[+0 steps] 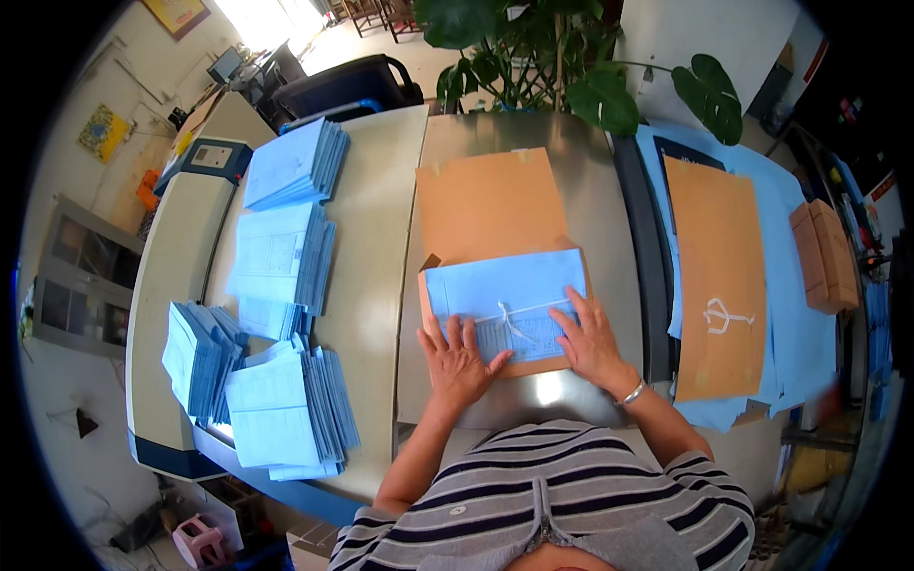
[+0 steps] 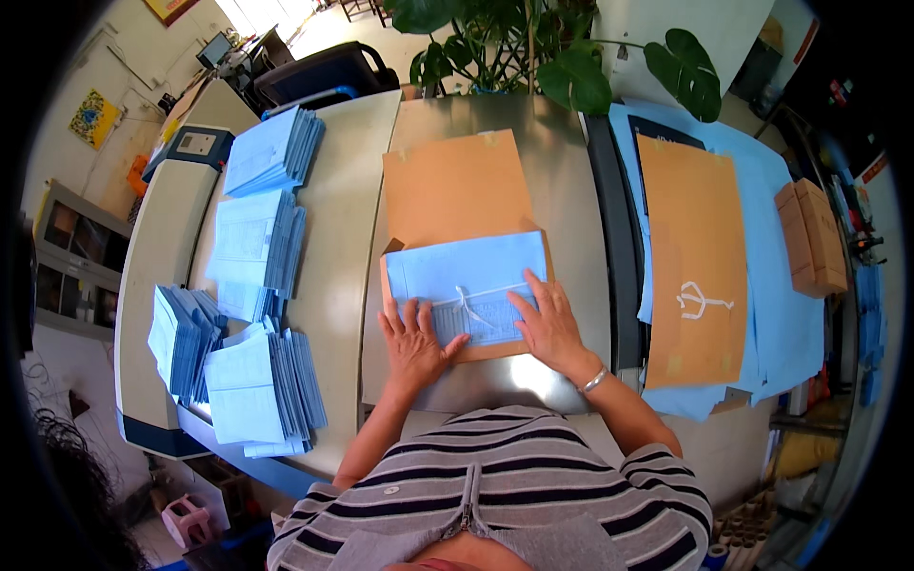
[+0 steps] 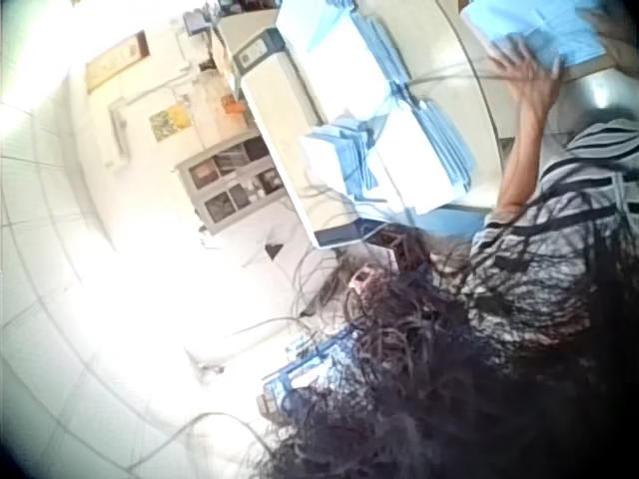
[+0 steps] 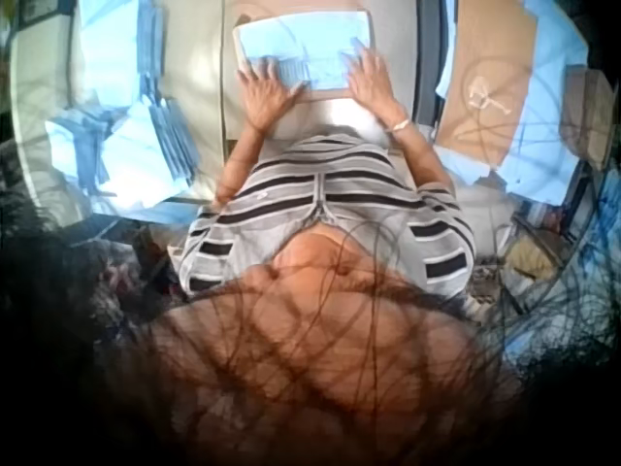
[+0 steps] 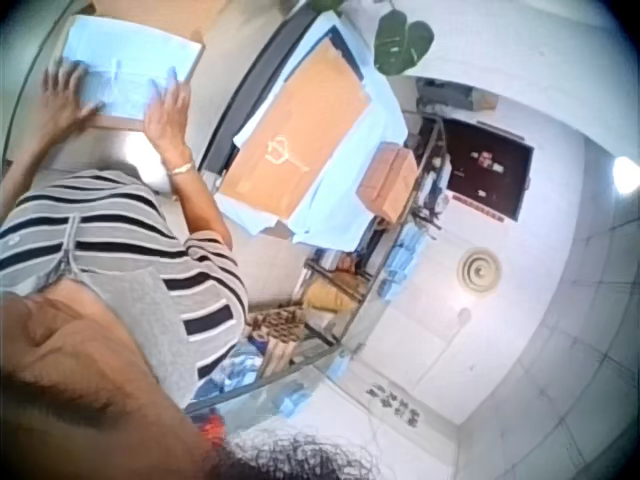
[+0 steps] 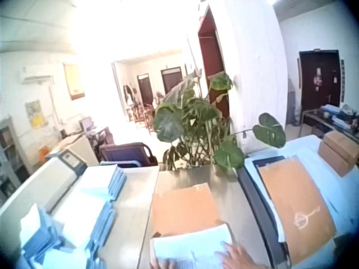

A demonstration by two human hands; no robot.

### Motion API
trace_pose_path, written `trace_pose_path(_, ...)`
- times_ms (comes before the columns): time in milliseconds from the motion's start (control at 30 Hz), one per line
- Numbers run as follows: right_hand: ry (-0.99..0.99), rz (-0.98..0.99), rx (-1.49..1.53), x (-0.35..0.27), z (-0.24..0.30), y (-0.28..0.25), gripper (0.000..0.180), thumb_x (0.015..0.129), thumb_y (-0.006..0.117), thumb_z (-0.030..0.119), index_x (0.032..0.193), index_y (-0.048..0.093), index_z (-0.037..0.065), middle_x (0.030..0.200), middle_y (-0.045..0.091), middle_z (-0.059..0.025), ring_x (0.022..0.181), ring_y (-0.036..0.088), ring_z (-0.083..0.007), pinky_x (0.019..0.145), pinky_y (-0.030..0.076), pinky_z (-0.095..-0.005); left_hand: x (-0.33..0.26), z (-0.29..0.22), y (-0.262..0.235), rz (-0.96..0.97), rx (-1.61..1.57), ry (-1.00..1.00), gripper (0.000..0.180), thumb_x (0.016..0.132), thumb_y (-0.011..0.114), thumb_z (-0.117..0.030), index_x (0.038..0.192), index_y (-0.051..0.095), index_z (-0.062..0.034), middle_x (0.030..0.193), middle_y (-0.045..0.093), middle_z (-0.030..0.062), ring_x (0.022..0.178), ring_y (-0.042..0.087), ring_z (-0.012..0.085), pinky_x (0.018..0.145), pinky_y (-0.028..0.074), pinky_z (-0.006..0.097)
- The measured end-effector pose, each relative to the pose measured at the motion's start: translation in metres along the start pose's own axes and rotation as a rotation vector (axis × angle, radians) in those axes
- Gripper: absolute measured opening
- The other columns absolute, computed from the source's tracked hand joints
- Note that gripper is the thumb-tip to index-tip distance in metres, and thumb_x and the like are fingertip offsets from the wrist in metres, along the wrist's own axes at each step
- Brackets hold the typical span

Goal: The person folds a paper file folder, places a stack of blue documents inside, and ties the folder shut with a string.

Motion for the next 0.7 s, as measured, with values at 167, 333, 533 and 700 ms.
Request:
trace_pose_path(167, 0.142, 0.052, 0.131, 0.010, -0.011, 0.000, 0.050, 0.078, 0.078, 0.020, 0.123, 0.061, 0.014, 0.134, 0.046, -0.0144, 0.112, 0.048, -0.0352, 0.101, 0.035, -0.0474, 0.006, -0.013, -0.006, -0.070, 0.065, -0.030, 0.080, 0.084, 0.056, -0.074, 0.142, 0.052, -0.0194, 0.140, 0.045, 0.0211, 0.137, 0.026, 0.0514, 0.109, 0.018, 0.072)
trace_pose_path(333, 0.228, -0.192, 0.141, 0.042, -0.019, 0.004, 0.059, 0.079, 0.078, 0.023, 0.130, 0.054, 0.008, 0.140, 0.042, -0.0197, 0.126, 0.042, -0.0387, 0.107, 0.033, -0.0491, 0.006, -0.012, -0.004, -0.071, 0.032, -0.037, 0.068, 0.085, 0.055, -0.074, 0.140, 0.055, -0.0355, 0.146, 0.041, 0.0184, 0.140, 0.021, 0.0527, 0.107, 0.017, 0.074)
trace_pose_path(533, 0.514, -0.518, 0.429, 0.089, -0.103, 0.063, 0.054, 0.097, 0.061, 0.029, 0.139, 0.044, 0.000, 0.146, 0.036, -0.0285, 0.127, 0.045, -0.0389, 0.105, 0.038, -0.0455, 0.005, -0.007, 0.007, -0.071, -0.024, -0.049, 0.066, 0.085, 0.057, -0.072, 0.139, 0.057, -0.0350, 0.156, 0.032, 0.0164, 0.144, 0.013, 0.0553, 0.107, 0.009, 0.078)
trace_pose_path(700, 0.714, -0.116, 0.772, 0.110, -0.127, 0.070, 0.036, 0.102, 0.053, 0.028, 0.118, 0.061, -0.003, 0.106, 0.067, -0.0210, 0.096, 0.066, -0.0282, 0.087, 0.051, -0.0374, 0.007, -0.011, 0.007, -0.030, -0.039, -0.019, 0.063, 0.086, 0.057, -0.070, 0.139, 0.057, -0.0354, 0.157, 0.033, 0.0155, 0.145, 0.013, 0.0544, 0.107, 0.007, 0.078)
Point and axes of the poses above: each hand's wrist, its own x-axis towards the middle knuckle, its own y-axis out of the palm, z = x × y, the point moved 3 cm from there along x, towards the middle knuckle
